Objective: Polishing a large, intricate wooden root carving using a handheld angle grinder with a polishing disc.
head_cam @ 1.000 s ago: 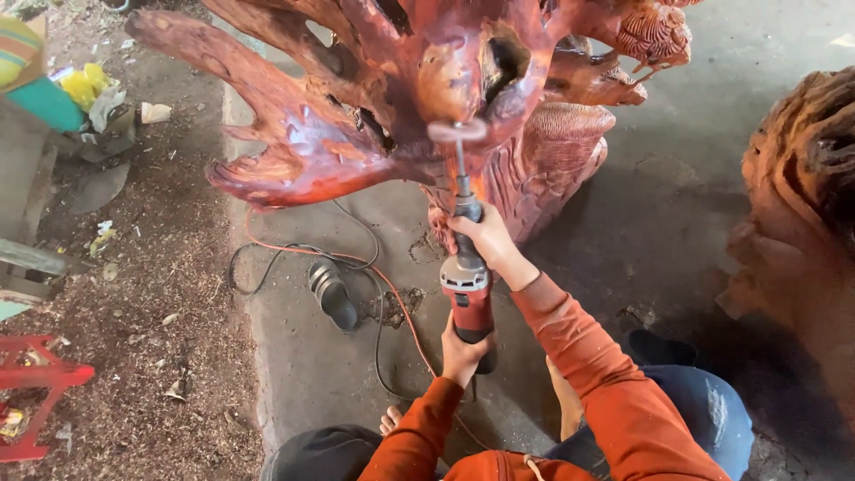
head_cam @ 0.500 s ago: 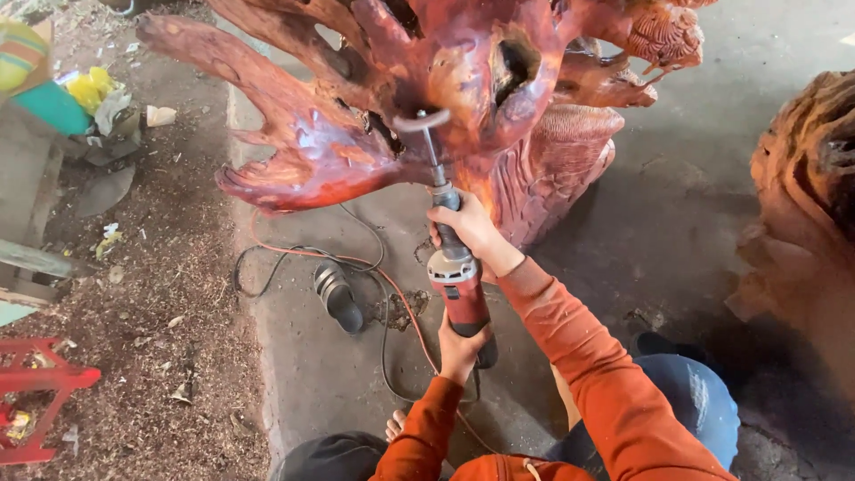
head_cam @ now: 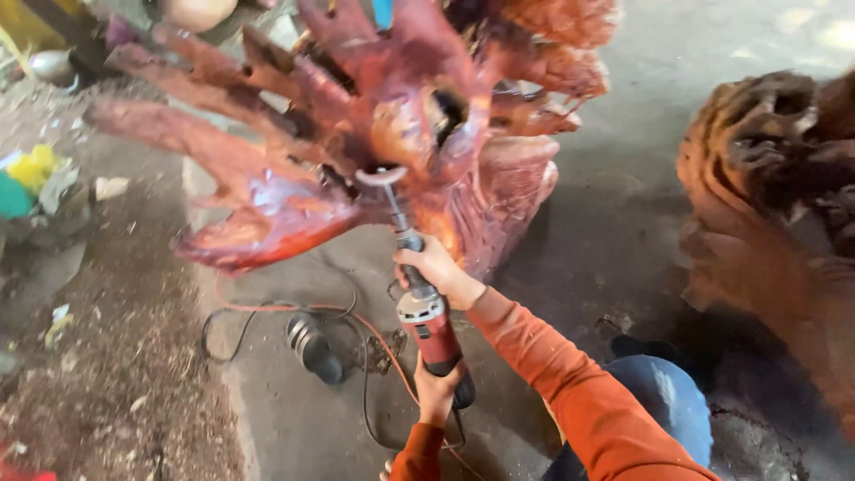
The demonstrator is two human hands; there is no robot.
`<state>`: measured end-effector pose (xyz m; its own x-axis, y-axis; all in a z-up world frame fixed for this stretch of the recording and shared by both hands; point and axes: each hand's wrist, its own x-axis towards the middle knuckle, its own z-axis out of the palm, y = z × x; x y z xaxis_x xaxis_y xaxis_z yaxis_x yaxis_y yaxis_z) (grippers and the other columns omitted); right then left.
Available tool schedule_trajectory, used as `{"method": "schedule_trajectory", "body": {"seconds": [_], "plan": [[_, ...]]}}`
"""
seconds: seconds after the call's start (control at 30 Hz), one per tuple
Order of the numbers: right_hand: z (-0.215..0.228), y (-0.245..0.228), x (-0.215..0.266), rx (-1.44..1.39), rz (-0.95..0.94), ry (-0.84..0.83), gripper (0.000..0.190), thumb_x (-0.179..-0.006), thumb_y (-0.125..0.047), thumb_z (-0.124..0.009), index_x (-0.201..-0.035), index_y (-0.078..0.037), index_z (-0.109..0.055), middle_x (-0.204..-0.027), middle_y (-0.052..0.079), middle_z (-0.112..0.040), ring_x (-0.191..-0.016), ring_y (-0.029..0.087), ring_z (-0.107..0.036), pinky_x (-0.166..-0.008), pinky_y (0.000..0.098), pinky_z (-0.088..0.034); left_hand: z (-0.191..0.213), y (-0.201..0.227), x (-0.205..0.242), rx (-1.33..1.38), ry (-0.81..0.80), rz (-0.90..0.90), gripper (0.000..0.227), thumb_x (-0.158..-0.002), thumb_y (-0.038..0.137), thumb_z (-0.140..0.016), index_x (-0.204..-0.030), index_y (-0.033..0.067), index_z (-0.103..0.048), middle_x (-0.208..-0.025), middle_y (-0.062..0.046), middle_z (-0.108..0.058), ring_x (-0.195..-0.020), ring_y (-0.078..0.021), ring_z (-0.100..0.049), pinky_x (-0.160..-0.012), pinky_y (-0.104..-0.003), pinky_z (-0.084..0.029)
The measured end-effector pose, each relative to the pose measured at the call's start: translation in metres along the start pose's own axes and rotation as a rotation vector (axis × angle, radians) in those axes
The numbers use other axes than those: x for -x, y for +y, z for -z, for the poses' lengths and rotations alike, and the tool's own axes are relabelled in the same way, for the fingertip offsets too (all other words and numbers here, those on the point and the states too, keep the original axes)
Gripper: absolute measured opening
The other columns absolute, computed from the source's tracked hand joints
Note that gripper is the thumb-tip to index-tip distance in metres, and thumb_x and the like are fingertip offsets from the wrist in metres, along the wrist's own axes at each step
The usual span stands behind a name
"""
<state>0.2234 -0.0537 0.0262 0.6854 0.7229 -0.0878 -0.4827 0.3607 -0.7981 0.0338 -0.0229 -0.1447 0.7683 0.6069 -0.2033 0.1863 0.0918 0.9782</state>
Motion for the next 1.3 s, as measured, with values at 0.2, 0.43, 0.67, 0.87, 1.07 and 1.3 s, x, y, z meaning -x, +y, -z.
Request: {"method": "schedule_trajectory", "body": {"seconds": [0.2, 0.43, 0.67, 0.87, 1.07, 1.3], "plan": [[-0.017, -0.012, -0.024, 0.101, 0.058, -0.030, 0.015, -0.085, -0.007, -0.066, -0.096, 0.000, -0.057, -0.062, 0.010, -0.061, -0.048, 0.017, -0.056, -0.047, 0.0277, -0.045, 0.008, 0.024, -0.014, -0.039, 0.039, -0.058, 0.051, -0.063, 0.012, -0.084, -0.109, -0.0004, -0.064, -0.087, -0.015, -0.073, -0.069, -0.0223, -0.066, -0.066, -0.033, -0.056], [-0.032, -0.035, -0.029, 0.082, 0.099, -0.076, 0.018, -0.085, -0.007, -0.066, -0.096, -0.001, -0.055, -0.064, 0.010, -0.062, -0.047, 0.017, -0.055, -0.046, 0.0273, -0.046, 0.007, 0.078, -0.010, -0.024, 0.021, -0.108, 0.048, -0.067, 0.012, -0.083, -0.108, -0.0010, -0.064, -0.084, -0.012, -0.071, -0.066, -0.0195, -0.060, -0.064, -0.031, -0.053], [-0.015, -0.010, -0.032, 0.095, 0.064, -0.077, 0.012, -0.086, -0.007, -0.065, -0.092, -0.002, -0.055, -0.063, 0.010, -0.061, -0.048, 0.018, -0.055, -0.046, 0.0287, -0.046, 0.004, 0.027, -0.013, 0.027, 0.015, -0.071, 0.051, -0.065, 0.010, -0.085, -0.110, -0.0002, -0.064, -0.088, -0.014, -0.073, -0.069, -0.0210, -0.065, -0.066, -0.032, -0.055], [-0.015, -0.007, -0.034, 0.125, 0.025, -0.043, 0.011, -0.086, -0.006, -0.065, -0.090, 0.000, -0.057, -0.061, 0.011, -0.061, -0.047, 0.019, -0.056, -0.046, 0.0298, -0.048, 0.003, 0.018, -0.017, 0.063, 0.012, -0.053, 0.054, -0.065, 0.014, -0.087, -0.112, -0.0001, -0.064, -0.089, -0.013, -0.073, -0.071, -0.0202, -0.065, -0.068, -0.031, -0.055], [-0.035, -0.035, -0.041, 0.122, 0.156, -0.069, 0.013, -0.083, -0.005, -0.070, -0.086, -0.001, -0.058, -0.057, 0.015, -0.060, -0.043, 0.023, -0.059, -0.045, 0.0331, -0.050, 0.003, 0.079, -0.021, 0.025, 0.071, -0.107, 0.053, -0.060, 0.012, -0.090, -0.108, 0.0076, -0.067, -0.082, -0.011, -0.073, -0.068, -0.0202, -0.067, -0.064, -0.036, -0.053], [-0.035, -0.023, -0.051, 0.255, 0.189, -0.064, 0.018, -0.086, -0.010, -0.071, -0.075, -0.002, -0.060, -0.050, 0.018, -0.057, -0.039, 0.026, -0.060, -0.046, 0.0376, -0.054, -0.010, 0.061, -0.025, 0.159, 0.122, -0.111, 0.051, -0.053, 0.008, -0.093, -0.099, 0.0147, -0.070, -0.073, -0.006, -0.070, -0.070, -0.0165, -0.064, -0.063, -0.036, -0.050]]}}
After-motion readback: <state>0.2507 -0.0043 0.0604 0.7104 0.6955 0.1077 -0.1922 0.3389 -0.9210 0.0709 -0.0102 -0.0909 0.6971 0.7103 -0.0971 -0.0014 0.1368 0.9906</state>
